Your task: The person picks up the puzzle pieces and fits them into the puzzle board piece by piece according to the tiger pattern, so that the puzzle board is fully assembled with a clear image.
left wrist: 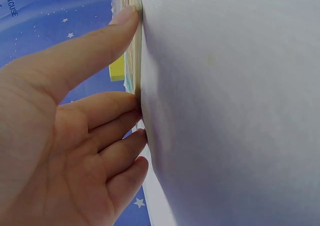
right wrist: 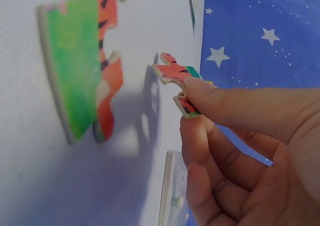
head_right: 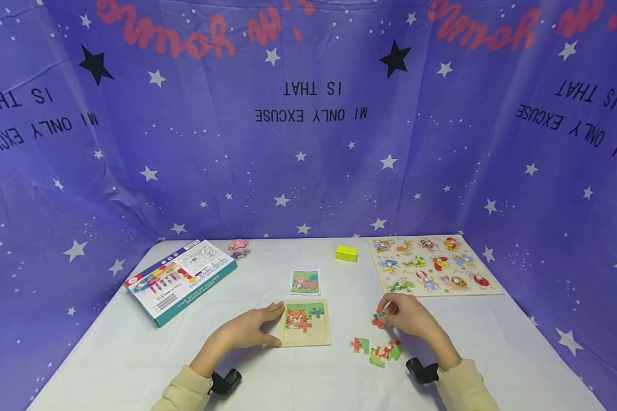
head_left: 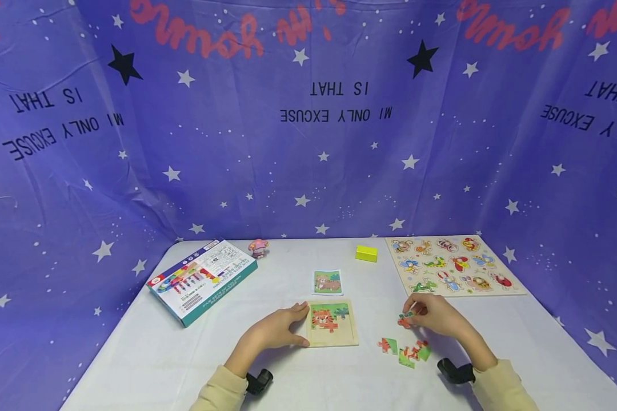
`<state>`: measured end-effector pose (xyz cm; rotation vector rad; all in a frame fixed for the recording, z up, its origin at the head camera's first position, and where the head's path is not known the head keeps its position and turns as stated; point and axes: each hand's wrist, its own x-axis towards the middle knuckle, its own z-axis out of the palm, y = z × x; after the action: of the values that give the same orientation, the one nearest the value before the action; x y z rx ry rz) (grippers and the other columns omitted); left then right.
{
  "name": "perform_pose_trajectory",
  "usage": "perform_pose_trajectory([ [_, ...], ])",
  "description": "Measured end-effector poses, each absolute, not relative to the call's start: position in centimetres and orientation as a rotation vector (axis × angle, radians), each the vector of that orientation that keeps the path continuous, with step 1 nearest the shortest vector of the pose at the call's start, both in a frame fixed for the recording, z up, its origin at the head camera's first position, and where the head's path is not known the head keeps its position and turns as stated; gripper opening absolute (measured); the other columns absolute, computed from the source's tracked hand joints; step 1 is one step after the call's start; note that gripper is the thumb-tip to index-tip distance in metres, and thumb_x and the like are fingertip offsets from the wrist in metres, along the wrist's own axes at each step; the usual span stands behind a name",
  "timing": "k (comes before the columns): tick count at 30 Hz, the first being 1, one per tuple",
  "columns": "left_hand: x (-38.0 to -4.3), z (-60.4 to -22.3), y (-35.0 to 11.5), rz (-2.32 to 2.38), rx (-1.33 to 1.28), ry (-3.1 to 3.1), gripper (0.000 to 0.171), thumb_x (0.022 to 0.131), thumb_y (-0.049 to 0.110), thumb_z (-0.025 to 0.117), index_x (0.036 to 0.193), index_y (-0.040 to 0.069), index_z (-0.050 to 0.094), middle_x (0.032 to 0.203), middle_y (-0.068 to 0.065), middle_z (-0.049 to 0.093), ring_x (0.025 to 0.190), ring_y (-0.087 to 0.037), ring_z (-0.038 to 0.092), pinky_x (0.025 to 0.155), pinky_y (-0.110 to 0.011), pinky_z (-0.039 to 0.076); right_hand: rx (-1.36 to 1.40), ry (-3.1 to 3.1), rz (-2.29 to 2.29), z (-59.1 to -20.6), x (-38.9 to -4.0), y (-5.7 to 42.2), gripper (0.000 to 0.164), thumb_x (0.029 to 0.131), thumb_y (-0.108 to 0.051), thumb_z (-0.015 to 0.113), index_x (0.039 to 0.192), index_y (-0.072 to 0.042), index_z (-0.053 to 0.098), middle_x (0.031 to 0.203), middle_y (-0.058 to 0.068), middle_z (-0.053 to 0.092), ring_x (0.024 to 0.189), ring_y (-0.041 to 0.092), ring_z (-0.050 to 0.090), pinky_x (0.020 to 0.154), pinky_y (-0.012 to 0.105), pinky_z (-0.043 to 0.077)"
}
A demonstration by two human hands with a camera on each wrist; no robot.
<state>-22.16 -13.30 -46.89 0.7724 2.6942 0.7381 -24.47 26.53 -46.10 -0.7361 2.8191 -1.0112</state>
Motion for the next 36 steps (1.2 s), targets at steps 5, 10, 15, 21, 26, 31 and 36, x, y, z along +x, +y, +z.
perform_pose_trajectory([
  [5,-22.2,-46.8,-13.2,0.731,0.767,2.695,0.083,0.08,0.04,0.076,0.144,0.001,0.042,0.152,-0.013,0.035,0.14,-0.031,0.032,0.113,-0.046,0.028,-0.774,2.8,-1.057,-46.0,-24.4,26.1,0.015,0.082,-0.009,0.076,0.094,-0.012,0.067,0.084,-0.002,0.064,0.073,0.008,0.059,0.059,0.023,0.05],
  [10,-22.2,-46.8,-13.2,0.732,0.773,2.696,0.083,0.079,0.04,0.076,0.144,0.001,0.042,0.152,-0.013,0.035,0.139,-0.031,0.032,0.113,-0.045,0.028,-0.791,2.803,-1.068,-46.0,-24.4,25.4,0.015,0.083,-0.008,0.075,0.095,-0.012,0.067,0.086,-0.002,0.065,0.075,0.01,0.06,0.063,0.024,0.052],
  [15,-22.3,-46.9,-13.3,0.729,0.776,2.697,0.084,0.079,0.041,0.076,0.144,0.001,0.042,0.152,-0.012,0.035,0.14,-0.03,0.031,0.113,-0.045,0.028,-0.831,2.81,-1.099,-46.3,-24.6,24.5,0.016,0.082,-0.006,0.075,0.096,-0.011,0.068,0.085,-0.002,0.066,0.072,0.009,0.061,0.063,0.024,0.053],
  [21,-22.4,-46.9,-13.3,0.726,0.772,2.693,0.084,0.08,0.042,0.076,0.145,0.002,0.041,0.152,-0.011,0.035,0.14,-0.03,0.031,0.113,-0.045,0.028,-0.872,2.806,-1.138,-46.8,-24.7,23.1,0.017,0.083,-0.007,0.074,0.098,-0.014,0.068,0.086,-0.002,0.066,0.072,0.008,0.06,0.063,0.024,0.053],
  [26,-22.3,-47.0,-13.2,0.729,0.772,2.695,0.083,0.079,0.041,0.076,0.144,0.001,0.042,0.152,-0.012,0.035,0.14,-0.031,0.032,0.113,-0.046,0.028,-0.893,2.776,-1.145,-47.0,-24.8,21.9,0.02,0.085,-0.011,0.074,0.104,-0.014,0.069,0.089,-0.003,0.065,0.074,0.008,0.06,0.065,0.025,0.054],
  [31,-22.2,-46.9,-13.2,0.731,0.769,2.697,0.083,0.08,0.04,0.076,0.144,0.001,0.041,0.152,-0.012,0.035,0.14,-0.031,0.031,0.113,-0.045,0.028,-0.913,2.727,-1.151,-47.2,-25.0,20.8,0.022,0.087,-0.008,0.071,0.108,-0.015,0.07,0.09,-0.003,0.065,0.072,0.008,0.06,0.063,0.025,0.054],
  [36,-22.1,-46.7,-13.2,0.734,0.802,2.706,0.082,0.08,0.037,0.077,0.143,-0.002,0.042,0.151,-0.015,0.036,0.139,-0.032,0.033,0.113,-0.045,0.028,-0.938,2.693,-1.173,-47.1,-24.9,19.6,0.023,0.086,-0.005,0.071,0.106,-0.017,0.071,0.09,-0.003,0.065,0.067,0.007,0.058,0.058,0.024,0.051],
])
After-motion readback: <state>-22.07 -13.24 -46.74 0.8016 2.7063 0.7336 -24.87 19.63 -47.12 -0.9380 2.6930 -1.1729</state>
